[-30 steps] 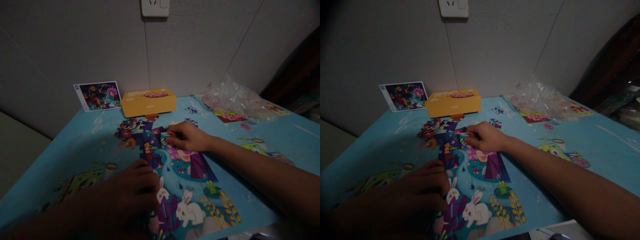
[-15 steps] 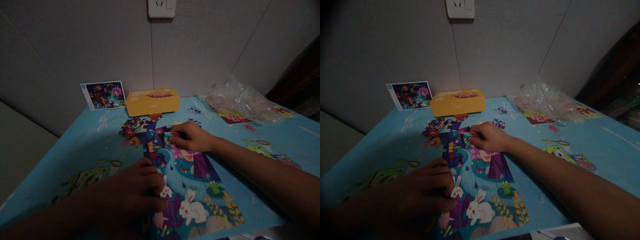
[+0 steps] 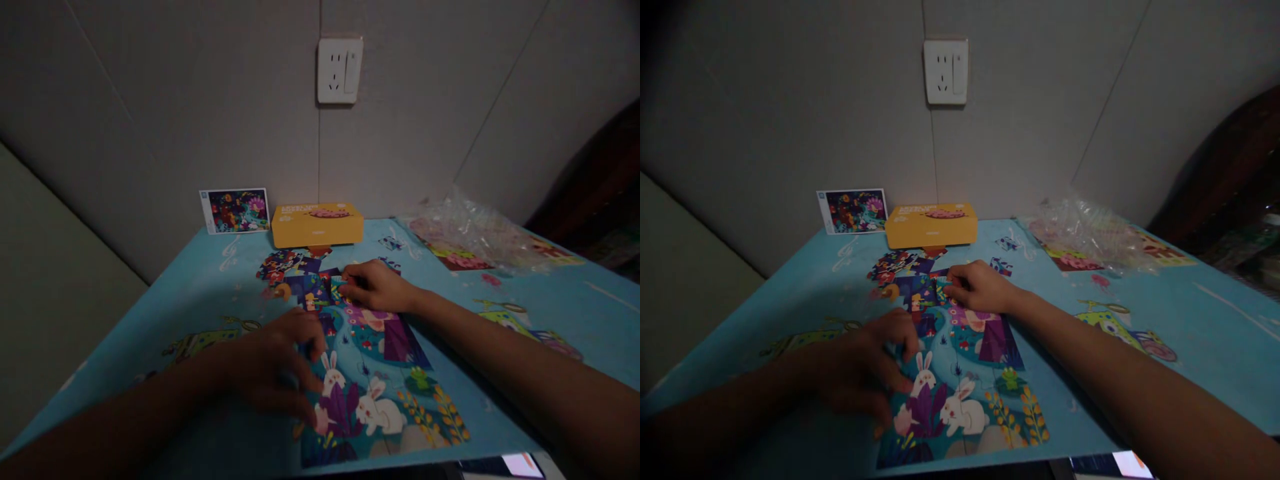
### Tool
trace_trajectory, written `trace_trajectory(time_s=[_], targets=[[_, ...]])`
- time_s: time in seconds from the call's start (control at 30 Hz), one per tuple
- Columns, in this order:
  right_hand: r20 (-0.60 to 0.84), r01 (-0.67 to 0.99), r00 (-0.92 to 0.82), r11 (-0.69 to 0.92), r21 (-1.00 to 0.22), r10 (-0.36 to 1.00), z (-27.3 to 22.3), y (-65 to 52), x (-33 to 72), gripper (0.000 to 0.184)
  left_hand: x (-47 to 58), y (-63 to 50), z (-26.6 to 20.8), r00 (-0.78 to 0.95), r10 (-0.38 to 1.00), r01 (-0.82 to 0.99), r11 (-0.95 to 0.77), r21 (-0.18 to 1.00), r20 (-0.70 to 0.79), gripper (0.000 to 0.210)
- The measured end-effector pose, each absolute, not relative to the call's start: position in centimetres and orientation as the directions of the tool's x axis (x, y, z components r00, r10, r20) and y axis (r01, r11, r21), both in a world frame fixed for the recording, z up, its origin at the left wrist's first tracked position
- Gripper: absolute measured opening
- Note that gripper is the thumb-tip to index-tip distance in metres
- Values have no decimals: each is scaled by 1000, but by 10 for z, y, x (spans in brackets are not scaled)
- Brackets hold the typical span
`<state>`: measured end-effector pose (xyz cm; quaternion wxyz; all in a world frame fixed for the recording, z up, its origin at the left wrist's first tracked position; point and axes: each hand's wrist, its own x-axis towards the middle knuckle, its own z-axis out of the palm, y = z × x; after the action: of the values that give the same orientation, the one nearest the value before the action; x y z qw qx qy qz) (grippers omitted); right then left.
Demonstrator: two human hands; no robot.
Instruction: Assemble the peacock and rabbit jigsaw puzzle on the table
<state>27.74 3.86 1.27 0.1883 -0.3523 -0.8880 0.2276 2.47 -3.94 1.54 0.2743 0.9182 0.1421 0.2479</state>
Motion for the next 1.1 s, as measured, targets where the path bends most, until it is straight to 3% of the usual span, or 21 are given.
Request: trace_trajectory(time_s=[0.03,0.1,0.13,0.2,0.3,0.4,0.47,0.63,0.73,0.8,0.9,1.0,1.1], targets=[[195,517,-679,649,-558,708,15,36,276,25,23,-31,11,732,557,155,-696,701,391,39],[243,431,-676,641,-635,695,19,30,267,27,21,-11,1,225,920,144,-359,922,323,47],[266,369,-675,627,-686,688,20,26,260,27,20,-1,-3,96,951,126,-304,944,294,51],[230,271,-737,589,-761,636,20,19,242,25,20,16,-9,21,967,111,-253,961,253,55],[169,212,-774,502,-838,609,12,13,211,25,24,25,-10,44,975,124,-220,968,216,48],[270,221,-590,474,-852,761,1,12,191,27,25,18,-5,157,966,112,-224,968,206,48],[309,226,-543,491,-841,781,-4,13,188,27,19,12,0,296,938,97,-216,972,179,45],[315,142,-615,494,-857,723,-5,11,196,21,-10,14,3,567,823,117,-132,984,43,59],[251,53,-675,384,-922,694,-6,0,196,30,-19,26,-1,594,804,59,-90,994,37,57],[208,26,-770,356,-934,604,-6,-11,192,34,-20,32,-4,571,819,20,-84,996,57,53],[259,-25,-887,521,-853,382,-4,-25,185,29,-19,34,-6,567,822,22,-66,998,43,45],[353,-119,-907,662,-740,231,0,-31,181,25,-17,31,-4,586,810,43,-51,998,17,42],[380,-193,-916,691,-697,128,2,-31,181,25,-16,29,0,601,799,54,-44,998,3,41]])
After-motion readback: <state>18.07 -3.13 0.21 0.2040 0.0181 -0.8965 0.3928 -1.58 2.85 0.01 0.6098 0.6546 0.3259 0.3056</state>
